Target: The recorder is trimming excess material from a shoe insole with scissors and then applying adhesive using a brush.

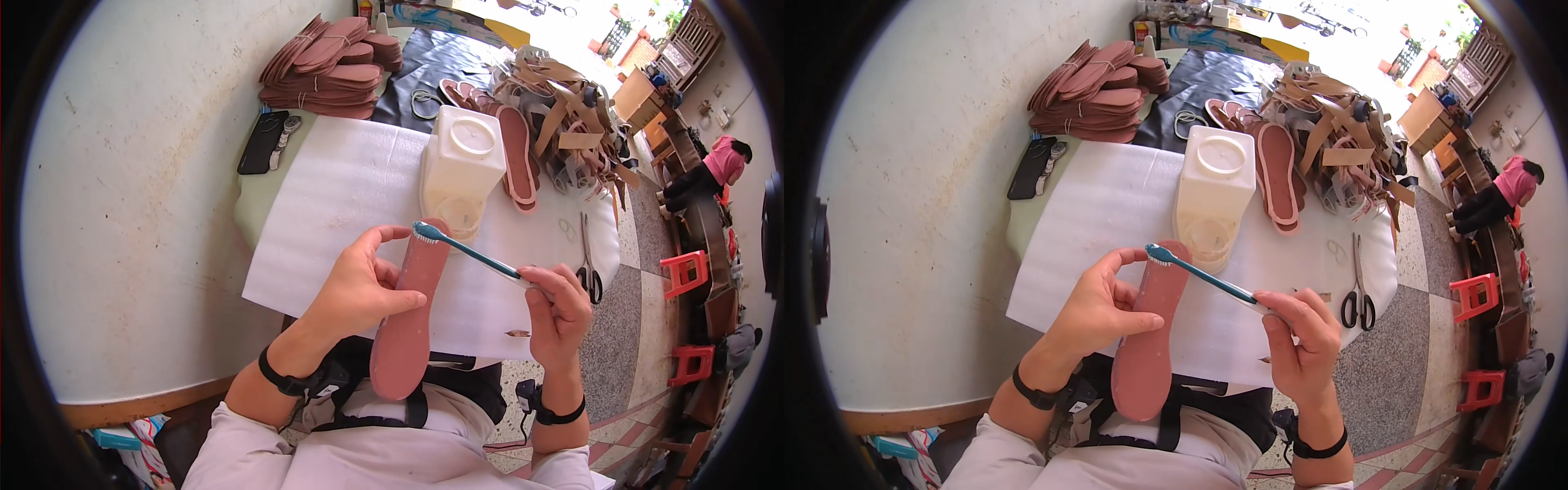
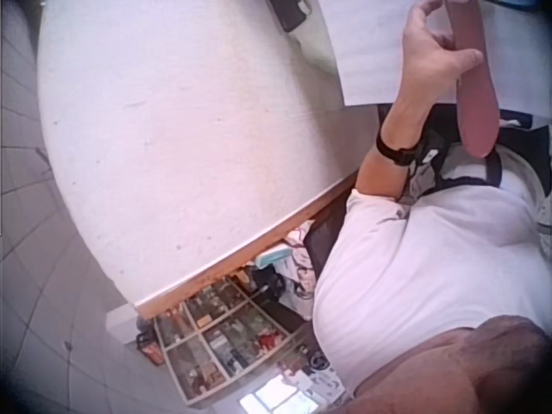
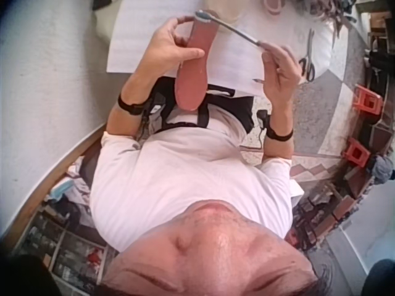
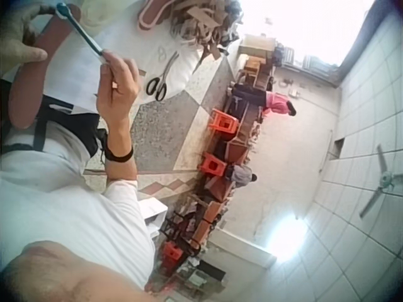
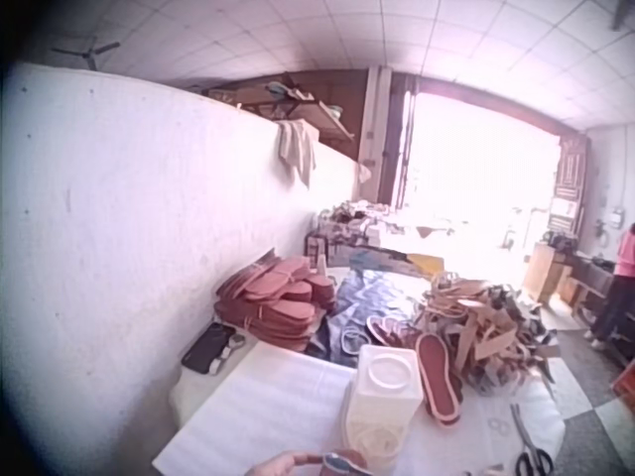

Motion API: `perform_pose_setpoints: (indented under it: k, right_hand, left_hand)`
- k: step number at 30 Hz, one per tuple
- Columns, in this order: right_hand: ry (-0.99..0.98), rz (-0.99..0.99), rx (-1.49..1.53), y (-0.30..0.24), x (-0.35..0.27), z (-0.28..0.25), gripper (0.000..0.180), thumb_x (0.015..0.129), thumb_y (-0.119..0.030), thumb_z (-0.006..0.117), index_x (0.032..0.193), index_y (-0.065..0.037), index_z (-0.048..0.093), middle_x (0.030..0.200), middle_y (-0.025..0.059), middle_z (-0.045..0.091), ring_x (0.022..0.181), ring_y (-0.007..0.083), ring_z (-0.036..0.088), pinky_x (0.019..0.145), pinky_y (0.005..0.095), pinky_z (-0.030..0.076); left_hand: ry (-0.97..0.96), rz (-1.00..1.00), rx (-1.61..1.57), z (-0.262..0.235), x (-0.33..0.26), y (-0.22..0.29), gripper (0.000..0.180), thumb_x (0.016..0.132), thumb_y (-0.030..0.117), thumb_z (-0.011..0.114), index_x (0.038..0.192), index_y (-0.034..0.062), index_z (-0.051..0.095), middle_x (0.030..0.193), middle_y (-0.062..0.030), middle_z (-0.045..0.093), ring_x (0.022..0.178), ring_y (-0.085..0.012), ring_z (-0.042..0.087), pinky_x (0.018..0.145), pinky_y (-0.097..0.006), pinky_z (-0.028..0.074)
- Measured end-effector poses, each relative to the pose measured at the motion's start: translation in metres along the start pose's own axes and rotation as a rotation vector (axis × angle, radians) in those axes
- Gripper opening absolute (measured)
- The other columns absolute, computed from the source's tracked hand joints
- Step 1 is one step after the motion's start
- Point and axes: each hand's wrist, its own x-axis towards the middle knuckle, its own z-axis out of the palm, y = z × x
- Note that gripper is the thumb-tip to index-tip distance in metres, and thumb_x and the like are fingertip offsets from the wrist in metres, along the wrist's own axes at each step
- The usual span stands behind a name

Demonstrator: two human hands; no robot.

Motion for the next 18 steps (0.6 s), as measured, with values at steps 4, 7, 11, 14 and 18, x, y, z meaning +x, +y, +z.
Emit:
perform_pose_setpoints:
  k: [4,7,11,14,18]
  right_hand:
    - [-0.01,-0.007,-0.033,-0.003,0.002,0.0,0.026,0.087,0.006,0.07,0.112,0.002,0.076,0.076,0.0053,0.058,0.063,0.0127,0.049,0.055,0.0266,0.038]
    - [-0.002,0.008,-0.068,-0.004,0.002,0.001,0.025,0.087,0.007,0.07,0.111,0.002,0.075,0.076,0.0056,0.059,0.062,0.0131,0.049,0.055,0.0267,0.038]
    - [0.03,0.028,-0.093,-0.001,0.001,0.001,0.023,0.088,0.007,0.069,0.11,0.002,0.075,0.077,0.0061,0.059,0.063,0.0136,0.05,0.055,0.0271,0.039]
    - [0.072,0.021,-0.08,0.007,-0.003,-0.001,0.022,0.089,0.006,0.069,0.11,0.003,0.075,0.078,0.0063,0.06,0.063,0.0133,0.05,0.055,0.0269,0.038]
    - [0.075,0.035,-0.078,0.006,-0.005,-0.005,0.022,0.089,0.005,0.069,0.11,0.003,0.075,0.078,0.0064,0.06,0.063,0.0124,0.049,0.055,0.0264,0.037]
  left_hand:
    - [-0.011,-0.006,0.01,0.001,-0.001,0.005,0.084,0.076,-0.001,0.082,0.148,-0.0075,0.039,0.087,-0.0121,0.075,0.076,-0.0137,0.072,0.068,-0.027,0.057]
    - [-0.022,-0.017,0.014,0.002,-0.003,0.007,0.084,0.076,-0.001,0.082,0.148,-0.0076,0.039,0.087,-0.0122,0.075,0.076,-0.0142,0.072,0.068,-0.027,0.057]
    - [-0.022,-0.015,0.017,0.003,-0.004,0.005,0.084,0.076,-0.002,0.082,0.148,-0.0059,0.04,0.087,-0.0124,0.076,0.076,-0.0132,0.073,0.068,-0.026,0.057]
    - [-0.018,-0.015,0.012,0.002,-0.005,0.007,0.083,0.076,-0.004,0.082,0.148,-0.0053,0.04,0.088,-0.0127,0.076,0.077,-0.0127,0.073,0.069,-0.026,0.057]
    - [-0.006,-0.006,0.0,0.0,-0.007,0.009,0.083,0.076,-0.005,0.082,0.148,-0.0057,0.04,0.089,-0.0127,0.077,0.077,-0.0127,0.074,0.07,-0.026,0.058]
